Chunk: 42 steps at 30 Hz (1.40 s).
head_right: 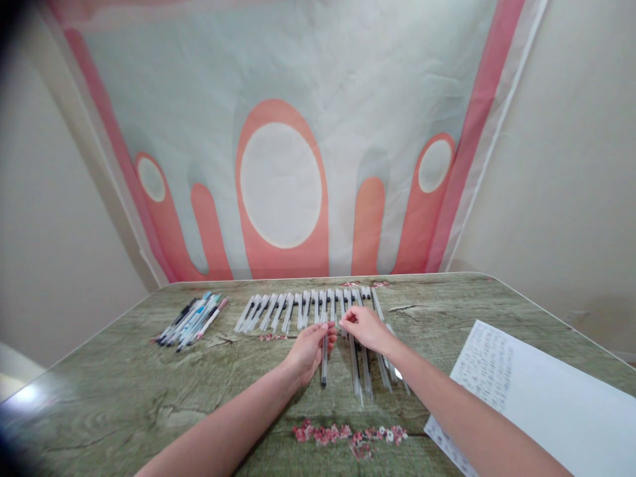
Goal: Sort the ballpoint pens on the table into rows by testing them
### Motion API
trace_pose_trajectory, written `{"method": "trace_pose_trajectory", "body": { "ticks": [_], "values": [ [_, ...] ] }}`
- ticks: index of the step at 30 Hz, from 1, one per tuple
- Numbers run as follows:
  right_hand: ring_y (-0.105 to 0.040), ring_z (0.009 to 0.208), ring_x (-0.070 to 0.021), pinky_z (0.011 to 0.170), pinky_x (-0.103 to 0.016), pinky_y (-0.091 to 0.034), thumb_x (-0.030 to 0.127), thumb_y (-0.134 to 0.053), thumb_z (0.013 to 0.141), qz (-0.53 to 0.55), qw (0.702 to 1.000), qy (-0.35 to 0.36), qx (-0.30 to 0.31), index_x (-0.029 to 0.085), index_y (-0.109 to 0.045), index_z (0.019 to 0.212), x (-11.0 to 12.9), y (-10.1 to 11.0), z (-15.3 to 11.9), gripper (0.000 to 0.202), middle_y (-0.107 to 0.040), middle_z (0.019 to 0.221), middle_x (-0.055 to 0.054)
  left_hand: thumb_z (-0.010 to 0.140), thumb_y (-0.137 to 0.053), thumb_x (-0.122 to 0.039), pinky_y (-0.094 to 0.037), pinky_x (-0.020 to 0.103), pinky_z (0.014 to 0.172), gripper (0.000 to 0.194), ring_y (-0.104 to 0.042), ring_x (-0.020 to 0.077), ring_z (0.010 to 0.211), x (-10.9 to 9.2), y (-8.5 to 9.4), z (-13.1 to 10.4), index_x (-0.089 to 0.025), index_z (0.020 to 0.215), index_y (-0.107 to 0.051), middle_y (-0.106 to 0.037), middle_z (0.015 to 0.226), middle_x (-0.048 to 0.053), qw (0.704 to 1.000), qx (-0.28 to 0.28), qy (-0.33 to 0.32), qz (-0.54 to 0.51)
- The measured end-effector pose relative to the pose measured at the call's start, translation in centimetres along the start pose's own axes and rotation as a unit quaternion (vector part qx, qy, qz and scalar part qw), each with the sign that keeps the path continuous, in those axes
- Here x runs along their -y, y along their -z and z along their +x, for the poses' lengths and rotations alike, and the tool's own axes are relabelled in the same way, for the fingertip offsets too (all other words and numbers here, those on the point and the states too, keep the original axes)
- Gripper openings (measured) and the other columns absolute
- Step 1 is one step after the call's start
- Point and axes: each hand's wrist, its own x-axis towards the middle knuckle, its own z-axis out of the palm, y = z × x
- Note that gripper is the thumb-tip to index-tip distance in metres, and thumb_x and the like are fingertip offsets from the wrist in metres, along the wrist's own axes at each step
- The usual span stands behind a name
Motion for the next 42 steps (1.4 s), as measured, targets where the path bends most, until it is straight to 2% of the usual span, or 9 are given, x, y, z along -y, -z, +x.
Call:
{"method": "trace_pose_trajectory", "body": {
  "ticks": [6,12,19,24,27,31,35,39,42],
  "values": [
    [-0.054,0.061,-0.0133,0.058,-0.023,-0.037,0.029,-0.052,0.071,-0.081,0.996,0.027,-0.002,0.016,-0.063,0.070,0.7,-0.2,-0.6,0.017,-0.064,0.067,-0.003,0.078,-0.048,-0.021,-0.039,0.019,0.052,0.012,-0.056,0.0086,0.058,0.3,0.0,0.0,-0.012,0.084,-0.054,-0.060,0.081,0.007,1.000,0.016,-0.010,0.024],
    [-0.055,0.066,-0.0148,0.062,-0.024,-0.037,0.028,-0.050,0.072,-0.139,0.990,0.024,-0.006,0.018,-0.064,0.071,1.1,0.2,-0.7,0.017,-0.064,0.071,-0.003,0.079,-0.048,-0.022,-0.039,0.020,0.050,0.013,-0.056,0.0093,0.057,0.4,0.1,0.2,-0.011,0.084,-0.053,-0.060,0.077,0.007,0.999,0.030,-0.005,0.041],
    [-0.054,0.066,-0.0155,0.060,-0.025,-0.038,0.031,-0.056,0.066,-0.138,0.990,0.036,0.005,0.019,-0.065,0.072,1.7,1.2,-0.7,0.016,-0.064,0.076,-0.003,0.077,-0.050,-0.022,-0.038,0.019,0.049,0.014,-0.054,0.0079,0.055,0.2,0.1,0.2,-0.011,0.084,-0.054,-0.060,0.080,0.007,0.999,0.010,-0.003,0.041],
    [-0.053,0.065,-0.0143,0.061,-0.024,-0.038,0.033,-0.051,0.072,-0.055,0.997,0.051,-0.012,0.017,-0.064,0.072,2.3,1.7,-0.6,0.021,-0.063,0.071,-0.002,0.076,-0.051,-0.024,-0.034,0.017,0.046,0.015,-0.048,0.0050,0.050,0.4,0.0,0.0,-0.011,0.083,-0.055,-0.059,0.078,0.005,0.999,0.015,-0.022,0.031],
    [-0.049,0.055,-0.0110,0.053,-0.022,-0.037,0.038,-0.049,0.073,0.043,0.999,0.002,0.010,0.015,-0.063,0.073,2.6,1.4,-0.6,0.027,-0.061,0.066,-0.001,0.075,-0.053,-0.027,-0.031,0.017,0.045,0.019,-0.045,0.0044,0.049,0.6,0.0,-0.2,-0.011,0.085,-0.055,-0.057,0.075,0.004,0.998,0.059,-0.026,0.025],
    [-0.038,0.044,-0.0065,0.041,-0.019,-0.028,0.047,-0.049,0.072,0.156,0.984,-0.071,0.039,0.014,-0.061,0.078,3.1,0.9,-0.9,0.036,-0.053,0.056,0.002,0.071,-0.057,-0.033,-0.028,0.017,0.043,0.026,-0.042,0.0038,0.047,0.7,-0.2,-0.5,-0.011,0.084,-0.056,-0.055,0.072,0.003,0.994,0.100,-0.026,0.035],
    [-0.034,0.042,-0.0054,0.039,-0.017,-0.023,0.052,-0.053,0.069,0.192,0.974,-0.098,0.064,0.014,-0.059,0.076,3.4,0.9,-1.1,0.039,-0.043,0.049,0.005,0.069,-0.058,-0.035,-0.027,0.017,0.041,0.029,-0.041,0.0037,0.046,0.6,-0.3,-0.7,-0.010,0.082,-0.055,-0.055,0.072,0.003,0.992,0.112,-0.021,0.045],
    [-0.036,0.044,-0.0053,0.039,-0.017,-0.024,0.051,-0.052,0.069,0.190,0.976,-0.085,0.061,0.014,-0.056,0.073,3.5,1.0,-1.2,0.037,-0.045,0.053,0.004,0.069,-0.058,-0.035,-0.022,0.016,0.039,0.028,-0.038,0.0029,0.045,0.4,-0.3,-0.8,-0.010,0.081,-0.054,-0.052,0.070,0.002,0.991,0.119,-0.015,0.050],
    [-0.037,0.045,-0.0052,0.041,-0.017,-0.027,0.048,-0.049,0.073,0.174,0.982,-0.059,0.042,0.014,-0.053,0.070,3.5,0.9,-1.2,0.033,-0.048,0.055,0.004,0.071,-0.056,-0.036,-0.014,0.015,0.037,0.028,-0.028,0.0001,0.040,0.1,-0.3,-1.0,-0.011,0.082,-0.053,-0.049,0.068,0.000,0.989,0.139,0.001,0.052]
  ]
}}
